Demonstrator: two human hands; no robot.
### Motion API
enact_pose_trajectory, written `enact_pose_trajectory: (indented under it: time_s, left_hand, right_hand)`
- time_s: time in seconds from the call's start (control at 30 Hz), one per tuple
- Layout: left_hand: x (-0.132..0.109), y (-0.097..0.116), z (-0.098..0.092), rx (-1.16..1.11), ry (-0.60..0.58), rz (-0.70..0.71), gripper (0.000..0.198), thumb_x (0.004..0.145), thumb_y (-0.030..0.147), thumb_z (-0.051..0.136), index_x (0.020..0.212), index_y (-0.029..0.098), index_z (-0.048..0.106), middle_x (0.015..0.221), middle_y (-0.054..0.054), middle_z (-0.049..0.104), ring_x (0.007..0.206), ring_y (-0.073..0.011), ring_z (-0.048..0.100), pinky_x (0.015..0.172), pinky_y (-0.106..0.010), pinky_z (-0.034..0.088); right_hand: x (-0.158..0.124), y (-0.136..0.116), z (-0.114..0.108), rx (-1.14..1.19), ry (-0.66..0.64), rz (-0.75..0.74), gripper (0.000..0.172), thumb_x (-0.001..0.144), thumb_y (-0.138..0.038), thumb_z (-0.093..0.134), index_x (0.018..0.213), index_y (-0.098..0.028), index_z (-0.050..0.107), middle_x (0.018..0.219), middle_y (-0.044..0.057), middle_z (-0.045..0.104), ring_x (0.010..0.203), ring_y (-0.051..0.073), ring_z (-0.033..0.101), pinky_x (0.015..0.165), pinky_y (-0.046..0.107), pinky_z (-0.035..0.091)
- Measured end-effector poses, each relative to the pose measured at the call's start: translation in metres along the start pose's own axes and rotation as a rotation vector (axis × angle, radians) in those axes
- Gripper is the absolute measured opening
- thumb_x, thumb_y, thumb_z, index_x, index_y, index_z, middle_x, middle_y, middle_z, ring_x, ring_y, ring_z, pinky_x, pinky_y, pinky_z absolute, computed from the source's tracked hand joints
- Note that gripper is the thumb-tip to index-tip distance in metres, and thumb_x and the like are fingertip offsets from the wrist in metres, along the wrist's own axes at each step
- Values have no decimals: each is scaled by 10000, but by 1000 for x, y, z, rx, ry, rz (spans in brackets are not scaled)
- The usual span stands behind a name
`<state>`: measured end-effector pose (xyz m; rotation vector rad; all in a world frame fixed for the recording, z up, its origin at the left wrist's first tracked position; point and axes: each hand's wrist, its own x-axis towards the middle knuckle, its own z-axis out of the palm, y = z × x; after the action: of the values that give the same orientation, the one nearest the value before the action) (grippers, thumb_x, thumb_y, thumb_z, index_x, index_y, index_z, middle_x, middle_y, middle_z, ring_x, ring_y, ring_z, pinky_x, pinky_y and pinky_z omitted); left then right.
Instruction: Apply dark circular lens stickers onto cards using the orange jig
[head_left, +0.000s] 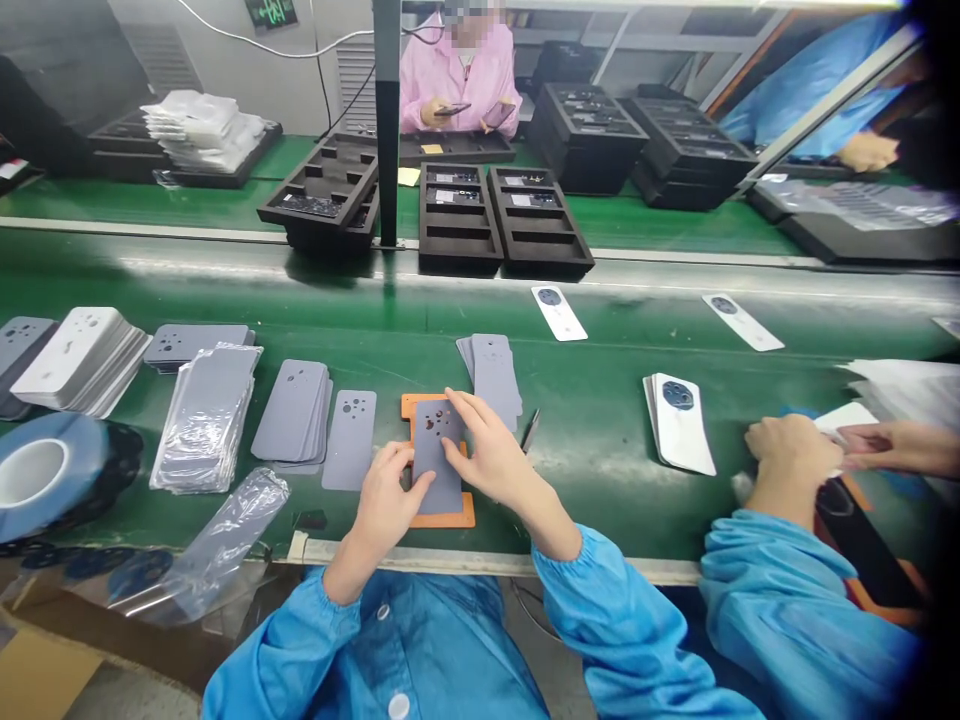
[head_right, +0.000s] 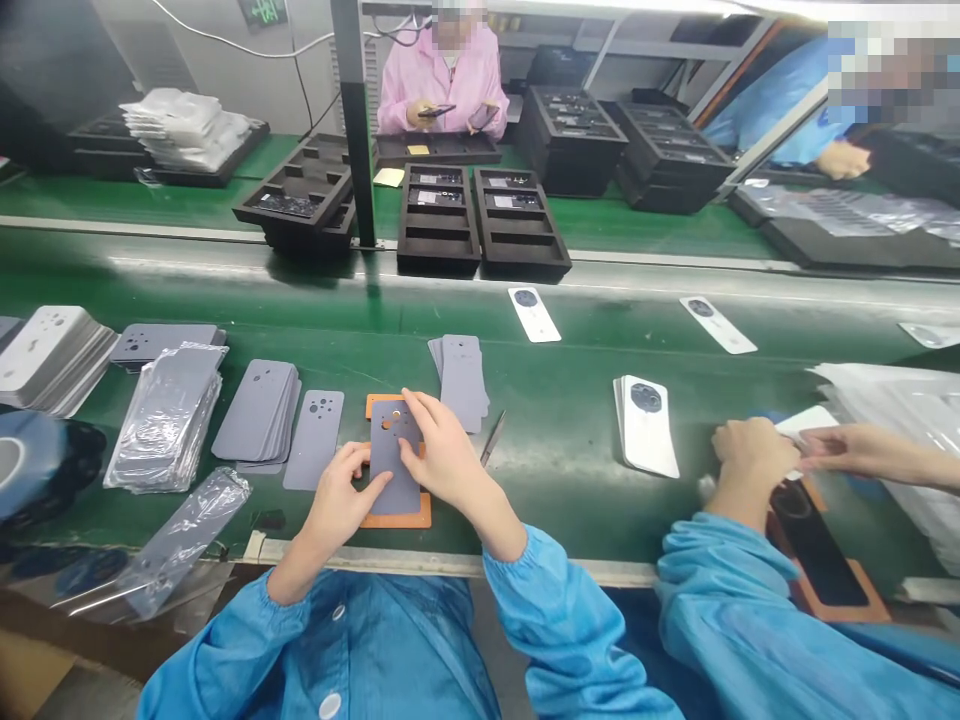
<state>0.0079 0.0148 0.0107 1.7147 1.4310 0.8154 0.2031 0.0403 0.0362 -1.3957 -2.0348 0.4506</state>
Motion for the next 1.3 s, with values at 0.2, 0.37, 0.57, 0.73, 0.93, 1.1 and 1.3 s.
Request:
enact_pose_trajectory:
  time_s: [0.2, 0.37, 0.57, 0.73, 0.93, 1.1, 1.3]
  left_hand:
    - [-19, -5, 3, 383, 83, 168, 673, 863, 329, 715, 1470, 224, 445, 1537, -170, 409, 1359, -348, 473, 1046, -499, 480]
    - [-47, -6, 7, 627, -101, 369, 670, 959, 391, 584, 1548, 184, 342, 1670, -171, 217, 1538, -371, 201, 1150, -582, 369]
    - [-61, -10, 13, 777, -168, 402, 611, 963, 221, 546, 1539, 138, 362, 1625, -145, 344, 1514, -337, 290, 1148, -575, 379]
    - [-61, -12, 14, 770, -157, 399, 595, 952, 222, 564, 1520, 145, 404, 1619, -124, 363, 1503, -337, 316, 1140, -562, 398]
    - [-62, -14, 16, 749, -162, 376, 575, 956, 214, 552, 1513, 146, 422, 1584, -135, 424, 1480, -324, 365, 1154, -552, 386]
    - [-63, -17, 19, 735, -148, 373, 579, 963, 216, 531, 1524, 148, 408, 1584, -137, 423, 1477, -321, 371, 1152, -545, 389]
    - [-64, -18, 20, 734, -150, 373, 579, 961, 198, 509, 1526, 135, 401, 1588, -148, 411, 1486, -326, 355, 1138, -545, 401]
  right_hand:
    - [9, 2, 4, -91, -71, -36, 573, 878, -103, 535, 1436, -214, 466, 1291, 154, 564, 1218, 327, 543, 1034, 555, 490]
    - [8, 4, 8, -156, -107, 3, 510, 861, -102, 524, 1363, -186, 503, 1300, 160, 560, 1198, 323, 538, 1040, 539, 467]
    - [10, 5, 17, -257, -234, 100, 566, 824, -177, 549, 1382, -97, 496, 1579, 228, 339, 1463, 365, 324, 1185, 606, 274]
    - [-2, 0, 27, -357, -281, 97, 596, 912, -181, 427, 1497, -65, 416, 1659, 193, 236, 1532, 349, 216, 1208, 605, 214]
    - [-23, -15, 50, -377, -270, 44, 643, 1019, -450, 398, 1578, -139, 327, 1658, 123, 265, 1544, 323, 195, 1212, 559, 229]
    - [-24, -18, 57, -392, -270, 112, 732, 1007, -588, 373, 1597, -164, 282, 1671, 90, 216, 1546, 328, 181, 1201, 586, 221]
    - [-23, -18, 55, -376, -280, 127, 747, 997, -600, 391, 1598, -169, 284, 1671, 83, 205, 1546, 325, 183, 1210, 573, 197]
